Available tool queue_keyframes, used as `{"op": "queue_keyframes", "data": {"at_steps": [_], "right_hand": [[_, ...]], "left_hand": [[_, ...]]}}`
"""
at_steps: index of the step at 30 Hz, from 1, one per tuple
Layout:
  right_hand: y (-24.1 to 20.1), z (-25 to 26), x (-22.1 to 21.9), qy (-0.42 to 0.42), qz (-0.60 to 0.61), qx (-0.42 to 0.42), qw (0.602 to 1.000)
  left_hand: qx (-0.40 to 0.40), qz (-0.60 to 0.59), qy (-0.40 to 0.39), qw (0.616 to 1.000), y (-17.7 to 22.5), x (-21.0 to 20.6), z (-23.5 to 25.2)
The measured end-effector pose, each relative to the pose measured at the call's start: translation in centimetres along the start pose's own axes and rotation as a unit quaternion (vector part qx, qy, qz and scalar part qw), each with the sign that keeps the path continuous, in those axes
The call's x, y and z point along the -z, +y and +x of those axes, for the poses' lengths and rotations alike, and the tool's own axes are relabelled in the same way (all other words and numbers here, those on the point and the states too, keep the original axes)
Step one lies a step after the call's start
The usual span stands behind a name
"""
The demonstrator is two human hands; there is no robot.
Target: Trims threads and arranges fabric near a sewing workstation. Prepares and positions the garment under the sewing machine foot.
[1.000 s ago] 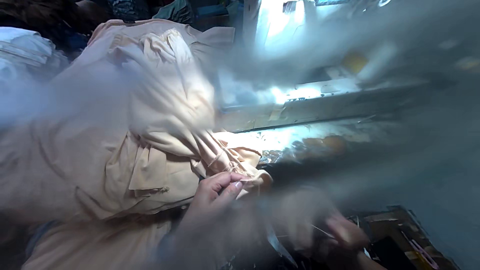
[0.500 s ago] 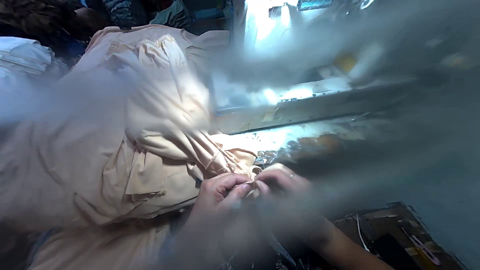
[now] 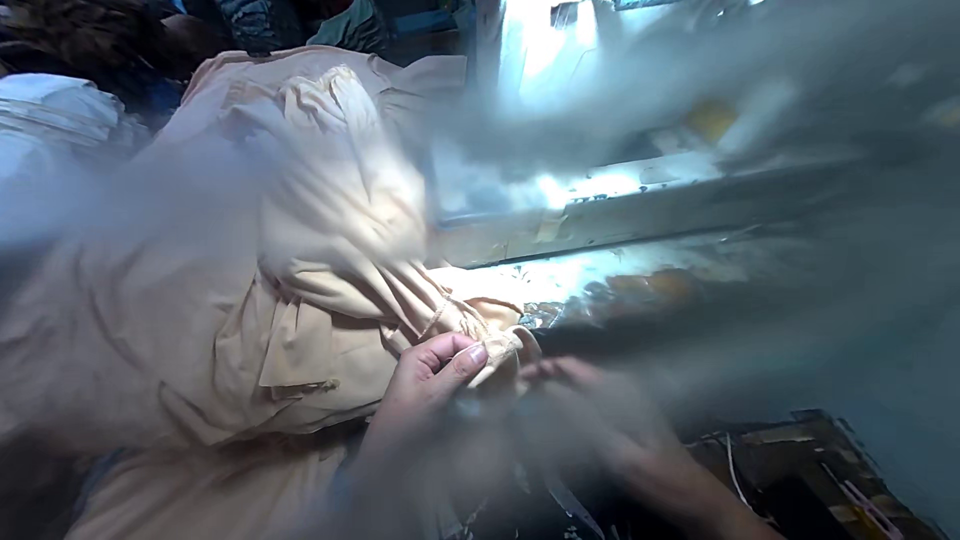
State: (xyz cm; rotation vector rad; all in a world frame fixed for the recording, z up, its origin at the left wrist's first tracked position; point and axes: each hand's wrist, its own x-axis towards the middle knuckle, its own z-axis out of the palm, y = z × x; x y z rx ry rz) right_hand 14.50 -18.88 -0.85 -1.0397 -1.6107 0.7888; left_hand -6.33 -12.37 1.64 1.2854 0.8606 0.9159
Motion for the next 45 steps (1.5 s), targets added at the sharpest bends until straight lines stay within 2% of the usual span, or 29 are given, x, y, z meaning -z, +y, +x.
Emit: {"op": "queue_keyframes", "data": {"at_steps": [2,4,26,30,34,36,38,40,41,42,44,45], "right_hand": [[0.0,0.1,-1.1,-0.046,0.043,-0.012,0.998],[0.2,0.2,-1.8,-0.053,0.044,-0.017,0.997],[0.4,0.1,-2.9,-0.038,0.015,-0.018,0.999],[0.3,0.2,-2.9,-0.025,0.012,-0.007,1.000],[0.4,0.4,-3.3,-0.006,-0.045,0.048,0.998],[0.5,0.5,-3.2,-0.011,-0.059,0.125,0.990],[-0.3,0.4,-2.6,-0.062,-0.015,0.232,0.970],[-2.3,0.1,-2.1,-0.133,0.071,0.285,0.947],[-2.8,0.1,-1.9,-0.134,0.100,0.286,0.943],[-2.6,0.2,-1.7,-0.097,0.084,0.265,0.956],[-0.4,1.0,-1.4,0.004,0.051,0.164,0.985],[0.9,1.8,-1.1,0.024,0.056,0.103,0.993]], "left_hand": [[-0.004,-0.004,-0.003,1.000,0.0,0.1,-0.1],[-0.007,-0.009,-0.006,1.000,0.0,0.1,-0.2],[-0.023,0.001,-0.011,1.000,-0.2,0.2,-0.7],[-0.026,0.018,-0.032,0.999,-0.3,0.2,-0.7],[-0.034,0.026,-0.052,0.998,-0.4,0.2,-0.8],[-0.046,0.042,-0.066,0.996,-0.6,0.3,-0.8],[-0.048,0.081,-0.055,0.994,-0.8,0.2,-0.7],[-0.043,0.097,-0.027,0.994,-1.9,0.1,-0.4],[-0.038,0.081,-0.022,0.996,-2.3,0.2,-0.3],[-0.031,0.058,-0.024,0.998,-2.3,0.3,-0.4],[-0.012,0.018,-0.034,0.999,-1.4,0.5,-0.6],[-0.008,0.002,-0.037,0.999,-1.0,0.5,-0.8]]}}
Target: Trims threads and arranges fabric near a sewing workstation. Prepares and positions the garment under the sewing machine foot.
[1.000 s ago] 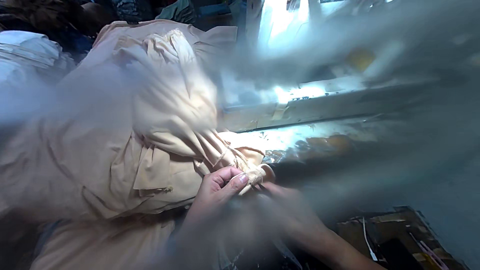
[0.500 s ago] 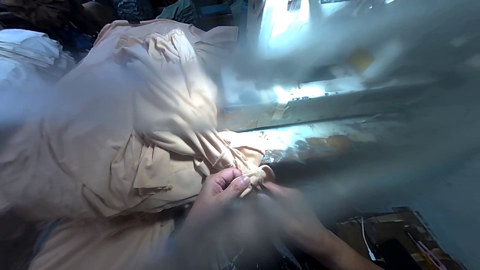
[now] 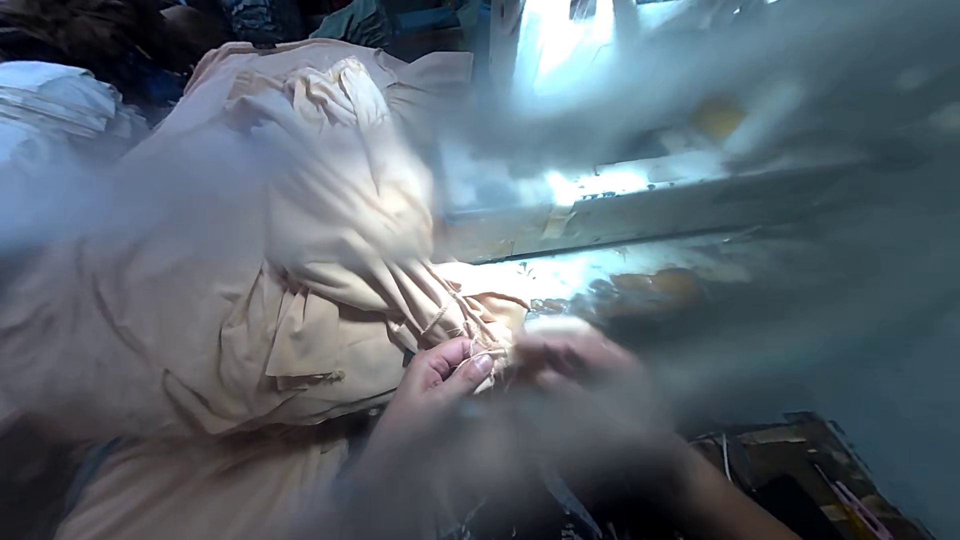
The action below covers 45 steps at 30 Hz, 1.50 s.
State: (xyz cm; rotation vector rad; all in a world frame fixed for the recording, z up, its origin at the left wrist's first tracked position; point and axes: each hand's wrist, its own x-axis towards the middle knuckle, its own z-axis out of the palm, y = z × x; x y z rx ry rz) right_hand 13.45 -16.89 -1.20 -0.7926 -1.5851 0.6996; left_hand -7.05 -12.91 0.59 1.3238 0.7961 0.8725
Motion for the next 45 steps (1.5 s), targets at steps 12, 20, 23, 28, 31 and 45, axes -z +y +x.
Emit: {"op": "queue_keyframes", "data": {"at_steps": [12,20,23,28,31,45], "right_hand": [[0.6,1.6,0.3,0.056,0.170,-0.230,0.957],[-0.8,-1.0,-0.3,0.035,-0.092,-0.023,0.995],[-1.2,-1.5,-0.5,-0.017,-0.108,-0.026,0.994],[-0.8,-1.6,-0.7,-0.028,-0.110,-0.054,0.992],[-0.8,-1.7,-0.8,-0.030,-0.107,-0.059,0.992],[-2.3,-1.6,0.2,-0.051,0.047,0.104,0.992]], "left_hand": [[-0.011,0.025,0.007,1.000,0.7,1.1,-0.1],[-0.051,0.084,0.008,0.995,1.3,0.0,0.3],[-0.062,0.078,0.013,0.995,1.2,-0.3,0.3],[-0.062,0.060,0.021,0.996,1.5,-0.7,0.0],[-0.064,0.066,0.022,0.996,1.6,-0.7,0.0],[-0.064,0.072,0.016,0.995,1.2,-0.6,0.0]]}}
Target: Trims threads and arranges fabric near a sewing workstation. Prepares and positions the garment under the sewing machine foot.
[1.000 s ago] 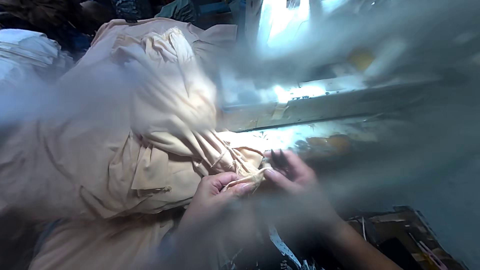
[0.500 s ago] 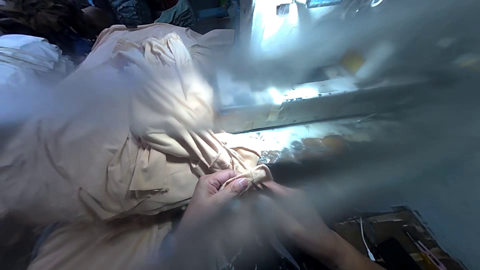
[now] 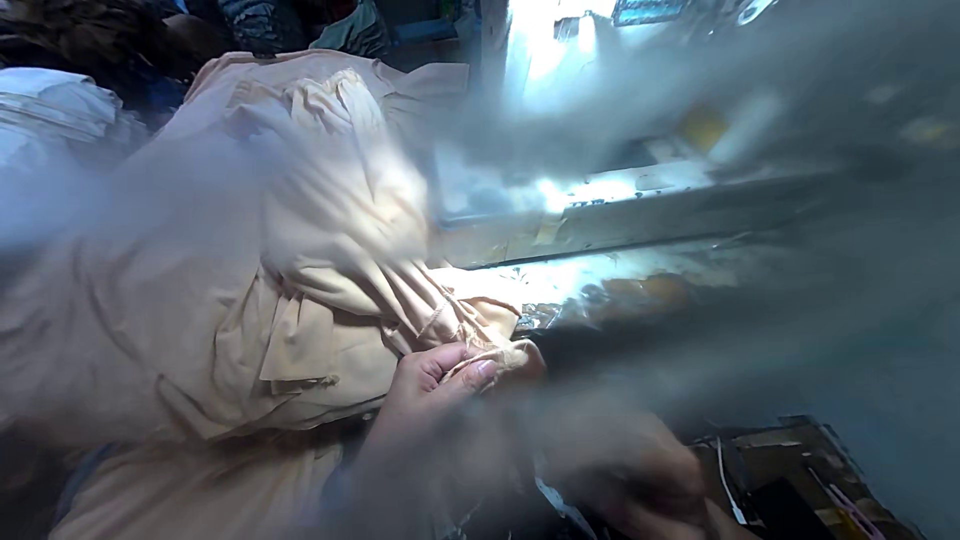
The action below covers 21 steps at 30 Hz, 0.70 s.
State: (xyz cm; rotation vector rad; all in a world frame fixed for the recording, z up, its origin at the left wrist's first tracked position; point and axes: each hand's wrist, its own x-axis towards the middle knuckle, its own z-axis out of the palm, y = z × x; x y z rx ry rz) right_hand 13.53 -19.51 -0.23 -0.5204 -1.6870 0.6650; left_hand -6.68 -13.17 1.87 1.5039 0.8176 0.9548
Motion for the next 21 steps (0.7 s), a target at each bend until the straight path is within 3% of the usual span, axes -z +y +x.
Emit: {"op": "queue_keyframes", "data": {"at_steps": [6,13,15,17,19,21], "right_hand": [[1.9,0.5,0.1,0.097,-0.233,-0.008,0.968],[2.6,1.1,-1.3,0.085,-0.365,0.016,0.927],[2.4,1.2,-1.2,0.074,-0.312,-0.025,0.947],[1.5,1.0,-1.0,0.076,-0.111,-0.112,0.985],[-0.2,0.4,-0.1,0.045,0.139,-0.178,0.973],[-2.0,0.1,1.2,0.009,0.255,-0.179,0.950]], "left_hand": [[0.013,0.000,0.007,1.000,0.4,-0.4,-0.1],[-0.018,0.073,-0.013,0.997,0.4,-0.4,-0.2],[-0.018,0.085,-0.023,0.996,0.4,-0.3,-0.2],[-0.010,0.088,-0.034,0.995,0.1,-0.2,-0.1],[0.005,0.069,-0.035,0.997,-0.2,0.2,0.2],[0.027,0.046,-0.032,0.998,-0.4,0.5,0.3]]}}
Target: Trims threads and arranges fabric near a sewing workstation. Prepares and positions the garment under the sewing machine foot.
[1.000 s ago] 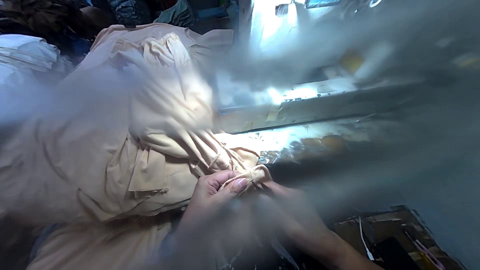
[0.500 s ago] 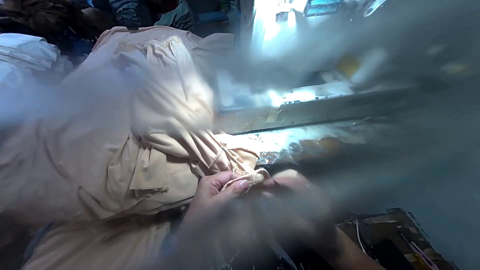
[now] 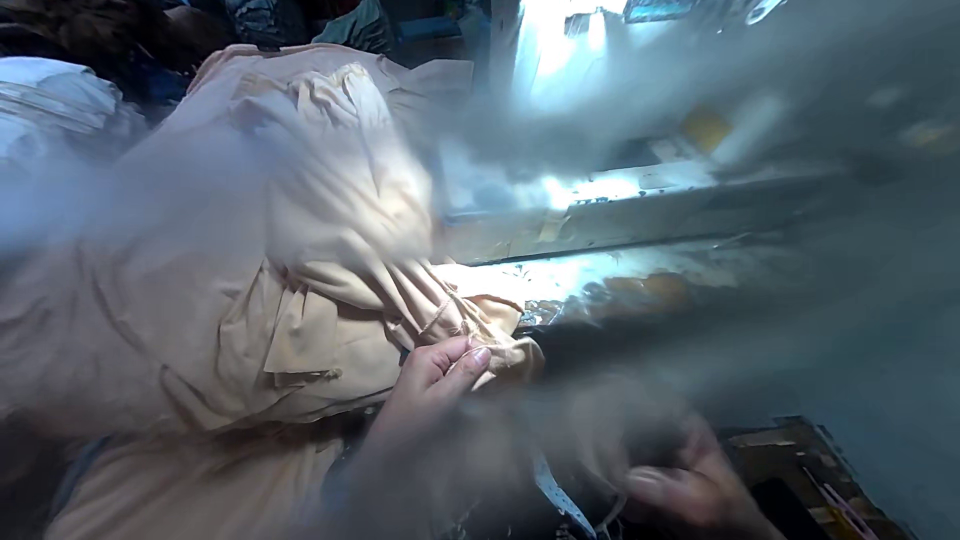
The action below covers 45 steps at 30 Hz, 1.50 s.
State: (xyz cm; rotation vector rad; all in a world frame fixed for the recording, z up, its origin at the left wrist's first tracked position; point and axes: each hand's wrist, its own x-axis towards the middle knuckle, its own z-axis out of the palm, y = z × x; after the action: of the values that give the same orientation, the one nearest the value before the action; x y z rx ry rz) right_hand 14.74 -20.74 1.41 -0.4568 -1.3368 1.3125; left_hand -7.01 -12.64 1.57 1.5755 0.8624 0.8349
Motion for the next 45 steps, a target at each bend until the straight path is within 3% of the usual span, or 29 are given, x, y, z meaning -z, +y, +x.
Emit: {"op": "queue_keyframes", "data": {"at_steps": [4,7,9,11,13,14,16,17,19,21,24,26,29,32,34,37,40,42,45], "right_hand": [[-2.4,-0.2,2.1,0.057,-0.019,0.051,0.997],[-2.4,1.3,5.3,0.191,-0.173,0.051,0.965],[-0.5,3.2,8.7,0.266,-0.403,0.048,0.874],[1.0,4.4,12.2,0.207,-0.642,-0.012,0.738],[1.3,5.0,13.0,0.129,-0.719,-0.109,0.674],[1.2,5.0,12.6,0.110,-0.731,-0.098,0.667],[1.1,4.7,10.4,0.104,-0.705,0.018,0.702],[0.9,4.7,8.7,0.094,-0.645,0.052,0.757],[0.4,5.3,5.8,-0.001,-0.440,0.018,0.898],[0.7,6.5,4.9,-0.054,-0.276,-0.063,0.958],[0.8,7.3,4.6,-0.006,-0.159,-0.129,0.979],[0.6,7.4,4.3,0.025,-0.115,-0.143,0.983],[0.4,7.6,3.7,0.054,-0.074,-0.158,0.983],[-0.1,7.7,3.2,0.049,-0.064,-0.147,0.986],[-0.4,7.5,3.0,0.042,-0.086,-0.128,0.987],[-0.7,7.0,2.6,0.037,-0.123,-0.109,0.986],[-1.4,6.9,1.5,0.078,-0.130,-0.136,0.979],[-0.2,6.9,2.2,0.071,-0.113,-0.113,0.985],[2.5,7.7,4.2,0.060,-0.083,-0.077,0.992]], "left_hand": [[0.026,-0.050,-0.008,0.998,-0.4,0.2,0.4],[0.037,-0.070,-0.008,0.997,-0.5,0.3,0.5],[0.045,-0.084,-0.008,0.995,-0.2,0.2,0.4],[0.047,-0.091,-0.012,0.995,0.0,0.1,0.4],[0.039,-0.075,-0.021,0.996,0.3,0.3,0.4],[0.029,-0.060,-0.026,0.997,0.4,0.4,0.3],[0.016,-0.032,-0.036,0.999,1.0,0.5,0.2],[0.009,-0.022,-0.041,0.999,1.4,0.5,0.2],[-0.036,0.021,-0.038,0.998,2.4,0.3,0.2],[-0.130,0.162,0.018,0.978,3.0,0.5,0.1],[-0.218,0.389,0.161,0.881,2.7,2.1,0.0],[-0.208,0.412,0.212,0.862,2.2,3.3,-0.1],[-0.192,0.294,0.206,0.913,1.9,3.9,0.2],[-0.153,0.066,0.155,0.974,3.5,3.3,1.1],[-0.135,-0.013,0.129,0.982,5.2,2.8,2.0],[-0.250,0.137,0.155,0.946,6.8,2.9,4.2],[-0.386,0.366,0.171,0.829,8.2,4.5,7.9],[-0.395,0.432,0.127,0.801,8.8,5.2,10.7],[-0.311,0.478,0.054,0.820,7.8,5.3,14.9]]}}
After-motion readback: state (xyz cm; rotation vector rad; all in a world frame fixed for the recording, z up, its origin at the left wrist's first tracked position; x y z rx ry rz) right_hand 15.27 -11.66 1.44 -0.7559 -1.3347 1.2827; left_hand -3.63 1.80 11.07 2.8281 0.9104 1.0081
